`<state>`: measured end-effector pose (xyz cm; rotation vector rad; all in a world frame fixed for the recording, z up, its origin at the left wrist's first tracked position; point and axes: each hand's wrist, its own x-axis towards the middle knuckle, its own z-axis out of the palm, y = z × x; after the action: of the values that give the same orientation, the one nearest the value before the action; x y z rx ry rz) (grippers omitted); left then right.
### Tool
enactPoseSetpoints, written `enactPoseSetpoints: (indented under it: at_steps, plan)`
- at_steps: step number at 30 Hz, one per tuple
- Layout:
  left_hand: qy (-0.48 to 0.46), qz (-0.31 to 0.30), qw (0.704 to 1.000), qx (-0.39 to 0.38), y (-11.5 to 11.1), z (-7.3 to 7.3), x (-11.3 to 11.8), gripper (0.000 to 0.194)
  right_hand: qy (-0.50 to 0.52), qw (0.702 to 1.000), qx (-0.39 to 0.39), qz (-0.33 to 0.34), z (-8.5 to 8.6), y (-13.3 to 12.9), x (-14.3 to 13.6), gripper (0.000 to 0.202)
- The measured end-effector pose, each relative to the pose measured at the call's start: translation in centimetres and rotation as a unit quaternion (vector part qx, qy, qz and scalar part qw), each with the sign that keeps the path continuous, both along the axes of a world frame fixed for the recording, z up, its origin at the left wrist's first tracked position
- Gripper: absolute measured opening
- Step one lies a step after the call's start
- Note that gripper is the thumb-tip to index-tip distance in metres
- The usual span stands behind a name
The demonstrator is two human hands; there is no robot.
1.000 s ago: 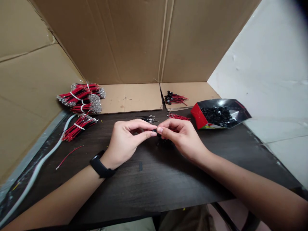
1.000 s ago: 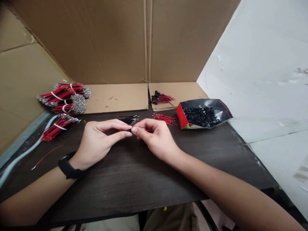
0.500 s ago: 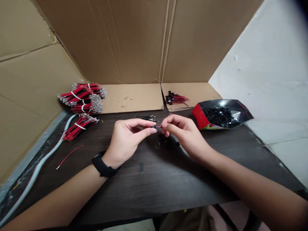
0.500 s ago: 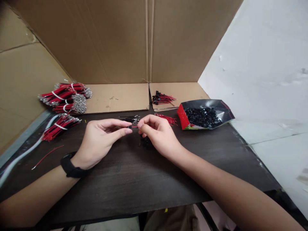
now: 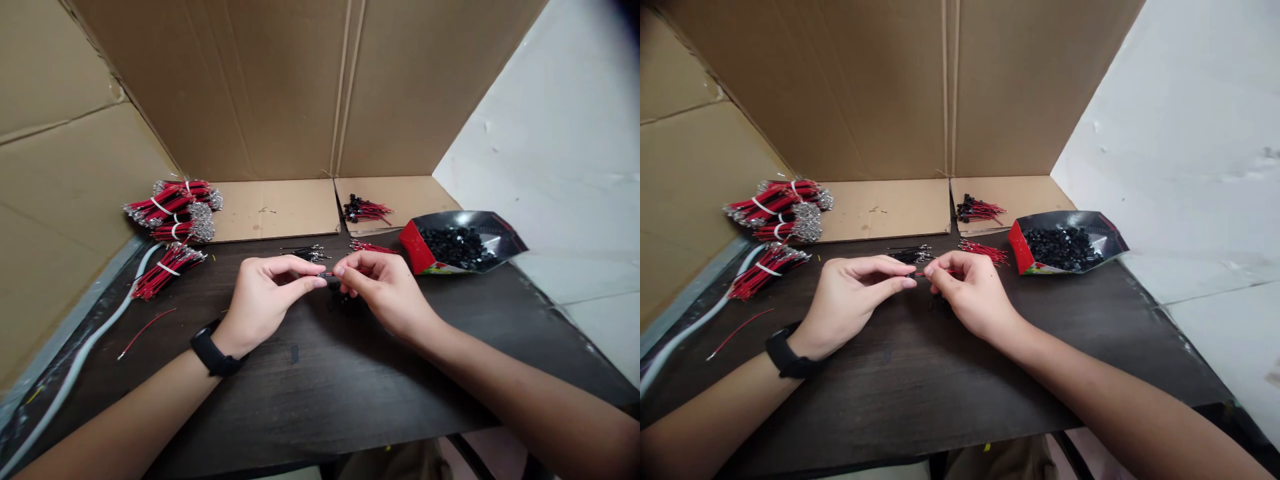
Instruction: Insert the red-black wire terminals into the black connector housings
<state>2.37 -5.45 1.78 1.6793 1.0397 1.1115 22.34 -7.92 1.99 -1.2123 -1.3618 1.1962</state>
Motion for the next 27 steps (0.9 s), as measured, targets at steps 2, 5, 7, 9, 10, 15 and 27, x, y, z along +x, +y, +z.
enactPoseSetpoints:
  at_steps: [2,5,7,9,10,15,27]
  plan:
    - [0.005,0.000,1.000,-0.005,-0.08,-0.09,0.07,0.011,-0.009,1.000,0.009,-0.002,-0.15,0.03,0.02,0.023]
    - [0.000,0.009,1.000,-0.016,-0.17,-0.26,0.19,0.012,-0.020,1.000,0.021,0.001,-0.28,0.01,0.03,0.024]
    - [-0.013,0.013,1.000,-0.022,-0.22,-0.27,0.30,0.013,-0.020,1.000,0.022,0.001,-0.33,-0.01,0.01,0.023]
    - [-0.025,0.020,0.999,-0.026,-0.26,-0.22,0.43,0.013,-0.019,1.000,0.021,0.002,-0.37,-0.02,-0.02,0.022]
    - [-0.028,0.024,0.999,-0.027,-0.27,-0.18,0.49,0.013,-0.018,1.000,0.021,0.004,-0.40,-0.03,-0.04,0.022]
    - [-0.044,0.034,0.998,-0.028,-0.24,-0.28,0.59,0.015,-0.003,1.000,0.024,0.005,-0.49,-0.06,-0.19,0.025]
    - [-0.056,0.022,0.998,-0.025,-0.22,-0.48,0.57,0.014,0.025,1.000,0.007,0.001,-0.91,-0.28,-0.60,0.022]
